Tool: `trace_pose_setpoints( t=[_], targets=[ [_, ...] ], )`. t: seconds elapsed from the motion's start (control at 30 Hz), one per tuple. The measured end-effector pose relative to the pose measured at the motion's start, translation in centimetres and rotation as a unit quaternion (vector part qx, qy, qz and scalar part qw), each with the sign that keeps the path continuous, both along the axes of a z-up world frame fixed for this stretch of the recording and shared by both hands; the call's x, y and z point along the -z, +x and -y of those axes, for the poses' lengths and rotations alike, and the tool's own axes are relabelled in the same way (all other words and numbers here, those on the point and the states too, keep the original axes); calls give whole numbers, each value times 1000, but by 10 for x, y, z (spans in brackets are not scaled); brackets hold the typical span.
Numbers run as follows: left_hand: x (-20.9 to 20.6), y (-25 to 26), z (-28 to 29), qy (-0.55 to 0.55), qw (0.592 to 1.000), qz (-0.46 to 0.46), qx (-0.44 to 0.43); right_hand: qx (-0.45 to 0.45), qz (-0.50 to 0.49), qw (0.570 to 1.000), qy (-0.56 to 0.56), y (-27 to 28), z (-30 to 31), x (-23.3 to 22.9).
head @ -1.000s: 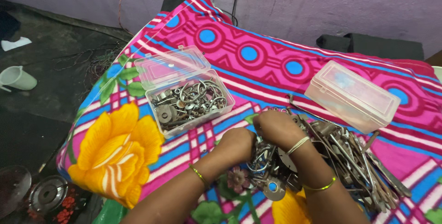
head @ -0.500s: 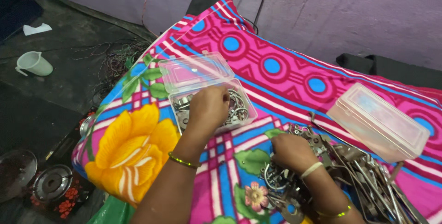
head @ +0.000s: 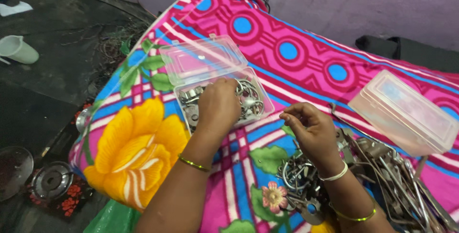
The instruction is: The person sorts a pile of mixed metal hardware, including screws, washers, and hooks, from a table into a clear plastic container. They pick up items individually or in small groups and place them into the container.
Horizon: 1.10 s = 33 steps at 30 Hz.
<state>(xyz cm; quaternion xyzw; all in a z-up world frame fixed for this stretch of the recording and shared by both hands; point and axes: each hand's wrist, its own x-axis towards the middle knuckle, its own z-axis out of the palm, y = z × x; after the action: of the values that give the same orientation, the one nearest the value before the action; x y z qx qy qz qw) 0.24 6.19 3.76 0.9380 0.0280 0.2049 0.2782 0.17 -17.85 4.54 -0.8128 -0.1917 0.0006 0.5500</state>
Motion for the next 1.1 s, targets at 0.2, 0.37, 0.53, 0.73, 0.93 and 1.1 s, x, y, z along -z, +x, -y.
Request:
trace_pose_setpoints(
  t=[0.2, 0.37, 0.53, 0.73, 0.93, 1.1],
  targets=[
    [-15, -7, 17, -51, 997, 22, 45, -133, 93, 939, -302, 1, 8, -8],
    [-17, -10, 31, -65, 993, 27, 92, -187, 101, 902, -375, -13, -8, 8],
    [-11, -12, 31, -43, 992, -27, 113, -224, 97, 874, -419, -34, -28, 31],
    [5, -27, 31, 201, 921, -173, 285, -188, 77, 853, -480, -20, -14, 18],
    [16, -22, 50, 227, 882, -281, 303, -36, 164, 972, -164, -18, -9, -22],
    [20, -26, 45, 228, 900, -236, 286, -96, 189, 941, -264, -16, -6, -27]
  ],
)
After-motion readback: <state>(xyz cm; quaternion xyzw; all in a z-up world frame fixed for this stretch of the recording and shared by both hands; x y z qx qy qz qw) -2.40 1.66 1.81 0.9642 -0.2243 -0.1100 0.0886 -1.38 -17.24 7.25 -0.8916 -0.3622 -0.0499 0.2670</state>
